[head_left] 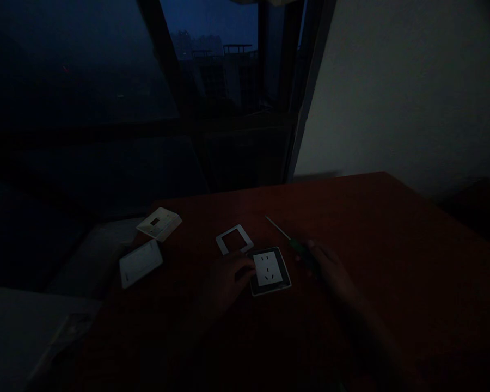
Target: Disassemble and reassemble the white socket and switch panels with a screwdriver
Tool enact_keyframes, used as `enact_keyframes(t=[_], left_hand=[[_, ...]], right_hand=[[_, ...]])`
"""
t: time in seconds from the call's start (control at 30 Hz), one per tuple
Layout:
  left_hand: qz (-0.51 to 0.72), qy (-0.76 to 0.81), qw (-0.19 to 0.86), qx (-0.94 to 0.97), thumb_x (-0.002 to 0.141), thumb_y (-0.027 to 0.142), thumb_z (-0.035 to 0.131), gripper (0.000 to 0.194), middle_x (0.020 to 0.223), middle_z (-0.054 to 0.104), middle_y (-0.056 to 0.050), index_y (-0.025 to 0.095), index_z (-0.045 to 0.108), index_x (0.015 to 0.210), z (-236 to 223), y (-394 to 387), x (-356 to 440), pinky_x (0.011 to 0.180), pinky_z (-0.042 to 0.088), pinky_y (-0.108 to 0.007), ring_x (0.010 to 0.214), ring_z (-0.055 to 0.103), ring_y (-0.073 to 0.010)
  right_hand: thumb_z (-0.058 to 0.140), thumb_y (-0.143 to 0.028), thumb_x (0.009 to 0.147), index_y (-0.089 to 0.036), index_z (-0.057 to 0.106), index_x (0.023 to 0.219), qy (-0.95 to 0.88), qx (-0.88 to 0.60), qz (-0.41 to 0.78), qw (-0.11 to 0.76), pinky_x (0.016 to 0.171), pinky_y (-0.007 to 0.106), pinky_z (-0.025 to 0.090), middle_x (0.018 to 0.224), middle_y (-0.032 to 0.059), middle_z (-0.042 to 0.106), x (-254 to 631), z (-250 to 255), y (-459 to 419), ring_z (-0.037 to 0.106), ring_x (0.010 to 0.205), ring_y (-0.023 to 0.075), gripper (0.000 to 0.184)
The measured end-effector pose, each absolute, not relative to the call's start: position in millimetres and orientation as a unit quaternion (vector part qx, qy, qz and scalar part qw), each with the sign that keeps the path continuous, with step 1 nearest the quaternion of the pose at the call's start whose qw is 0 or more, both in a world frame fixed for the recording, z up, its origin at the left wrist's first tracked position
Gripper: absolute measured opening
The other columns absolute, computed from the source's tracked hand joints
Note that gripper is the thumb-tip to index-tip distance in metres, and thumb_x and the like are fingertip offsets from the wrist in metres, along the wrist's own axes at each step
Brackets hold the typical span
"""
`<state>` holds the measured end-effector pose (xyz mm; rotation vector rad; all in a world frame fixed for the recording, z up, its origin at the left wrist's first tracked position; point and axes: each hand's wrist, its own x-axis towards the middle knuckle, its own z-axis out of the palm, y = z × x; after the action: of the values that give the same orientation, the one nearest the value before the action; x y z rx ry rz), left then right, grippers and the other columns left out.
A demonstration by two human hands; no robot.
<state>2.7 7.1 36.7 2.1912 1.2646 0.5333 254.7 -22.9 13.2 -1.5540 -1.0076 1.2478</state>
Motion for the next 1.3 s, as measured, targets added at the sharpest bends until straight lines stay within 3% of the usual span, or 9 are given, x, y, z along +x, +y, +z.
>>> enact_keyframes(t=[0.73, 0.9, 1.3], left_hand=[[0.252, 0.501, 0.309, 0.768, 0.085, 0.024, 0.057, 0.012, 0.088, 0.07, -0.001, 0.023, 0.068, 0.082, 35.4, 2.4, 5.9, 0.077, 0.048, -0.029, 0.085, 0.064, -0.0185], [0.257, 0.511, 0.331, 0.751, 0.084, 0.027, 0.057, 0.013, 0.088, 0.07, -0.001, 0.023, 0.069, 0.082, 33.0, 1.2, 6.9, 0.077, 0.049, -0.03, 0.085, 0.065, -0.0193], [0.253, 0.511, 0.341, 0.747, 0.083, 0.026, 0.056, 0.009, 0.088, 0.069, -0.001, 0.023, 0.065, 0.081, 28.5, 2.6, 4.9, 0.079, 0.048, -0.033, 0.085, 0.064, -0.0196]], right_hand=[[0.047, -0.062, 0.085, -0.019, 0.064, 0.098, -0.397, -0.633, 0.503, 0.434, 0.05, 0.024, 0.04, 0.077, 0.0034, 0.068, 251.7, 18.8, -25.5, 0.054, 0.057, 0.0133, 0.048], [0.046, -0.063, 0.085, -0.018, 0.064, 0.091, -0.42, -0.625, 0.495, 0.433, 0.05, 0.024, 0.041, 0.079, 0.0043, 0.068, 252.3, 18.2, -24.8, 0.053, 0.055, 0.0133, 0.048], [0.05, -0.064, 0.082, -0.02, 0.064, 0.098, -0.397, -0.633, 0.506, 0.431, 0.051, 0.025, 0.042, 0.083, 0.0044, 0.07, 251.1, 22.1, -24.4, 0.055, 0.056, 0.0138, 0.049]])
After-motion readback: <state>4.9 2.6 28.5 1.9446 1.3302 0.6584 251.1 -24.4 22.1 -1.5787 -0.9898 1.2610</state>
